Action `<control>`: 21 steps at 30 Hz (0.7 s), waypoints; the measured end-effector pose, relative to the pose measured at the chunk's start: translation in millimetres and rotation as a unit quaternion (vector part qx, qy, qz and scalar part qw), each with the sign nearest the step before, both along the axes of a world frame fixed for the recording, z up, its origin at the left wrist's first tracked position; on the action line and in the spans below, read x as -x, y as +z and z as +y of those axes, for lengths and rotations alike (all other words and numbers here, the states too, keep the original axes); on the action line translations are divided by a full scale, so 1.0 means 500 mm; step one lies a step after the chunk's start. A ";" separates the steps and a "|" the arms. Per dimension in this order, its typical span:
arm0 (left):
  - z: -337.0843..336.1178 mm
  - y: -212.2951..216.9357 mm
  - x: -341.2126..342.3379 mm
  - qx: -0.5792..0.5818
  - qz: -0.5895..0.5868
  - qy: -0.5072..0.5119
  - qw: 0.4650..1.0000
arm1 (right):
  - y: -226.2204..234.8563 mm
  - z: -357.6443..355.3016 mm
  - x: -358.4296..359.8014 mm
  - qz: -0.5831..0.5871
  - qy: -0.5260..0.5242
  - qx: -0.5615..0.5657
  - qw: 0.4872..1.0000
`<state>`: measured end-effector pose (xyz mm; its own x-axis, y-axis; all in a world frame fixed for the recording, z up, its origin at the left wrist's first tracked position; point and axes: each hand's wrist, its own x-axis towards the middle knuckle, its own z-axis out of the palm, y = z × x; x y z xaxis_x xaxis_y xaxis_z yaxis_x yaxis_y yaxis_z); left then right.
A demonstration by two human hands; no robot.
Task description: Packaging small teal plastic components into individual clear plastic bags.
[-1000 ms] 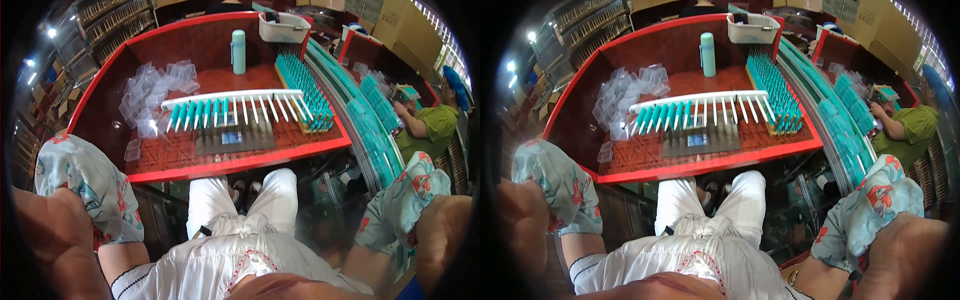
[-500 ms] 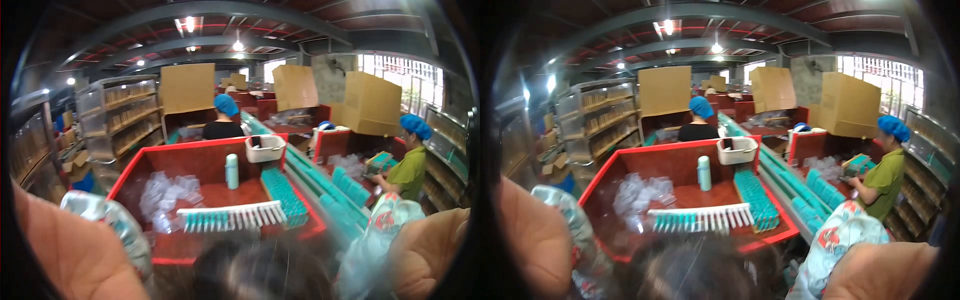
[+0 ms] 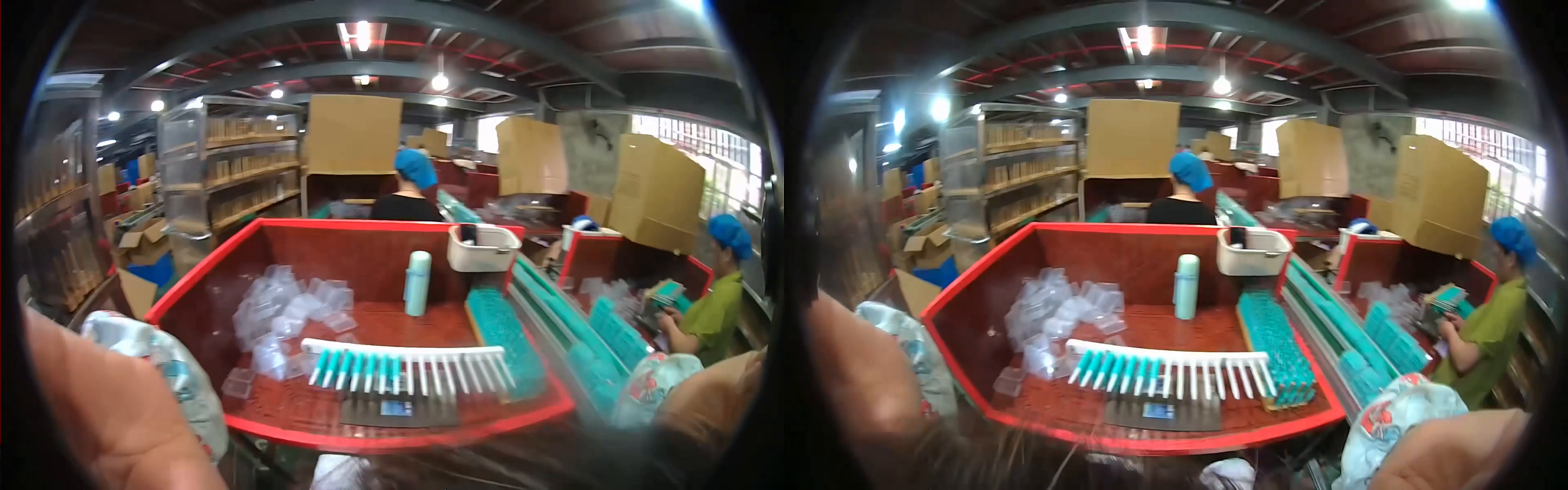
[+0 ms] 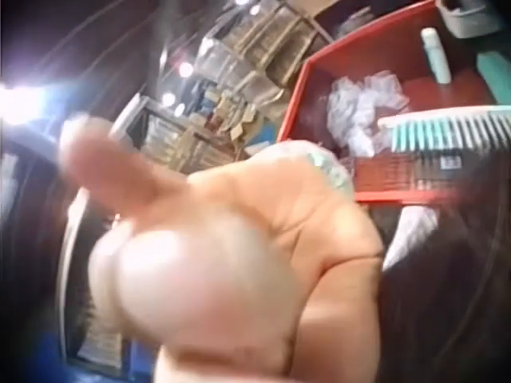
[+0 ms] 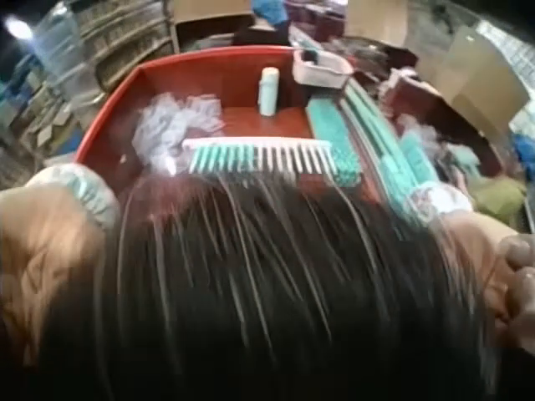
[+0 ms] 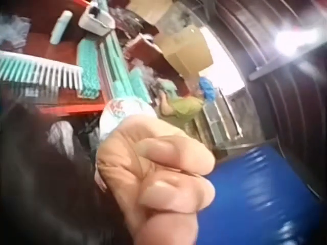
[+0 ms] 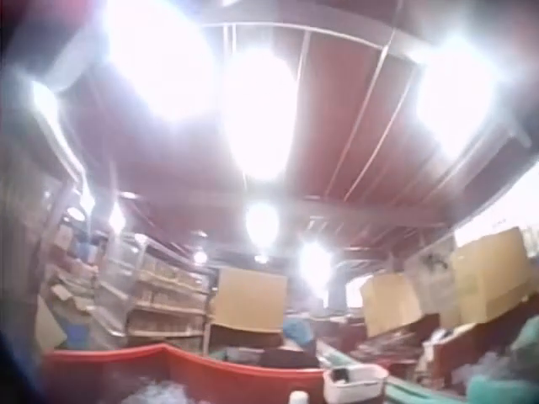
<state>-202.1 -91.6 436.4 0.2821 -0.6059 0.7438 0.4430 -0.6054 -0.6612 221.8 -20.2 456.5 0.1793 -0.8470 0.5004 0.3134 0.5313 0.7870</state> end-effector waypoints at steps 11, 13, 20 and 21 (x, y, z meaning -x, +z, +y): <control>-0.054 -0.080 0.036 0.107 -0.051 0.044 0.992 | -0.079 0.007 0.050 -0.007 0.033 0.078 0.996; -0.066 -0.104 0.045 0.141 -0.063 0.052 0.987 | -0.107 0.004 0.061 -0.011 0.038 0.107 0.993; -0.048 -0.136 0.049 0.187 -0.084 0.049 0.978 | -0.142 -0.003 0.057 -0.006 0.023 0.135 0.991; -0.055 -0.136 0.048 0.191 -0.088 0.050 0.976 | -0.141 -0.010 0.056 -0.006 0.023 0.137 0.990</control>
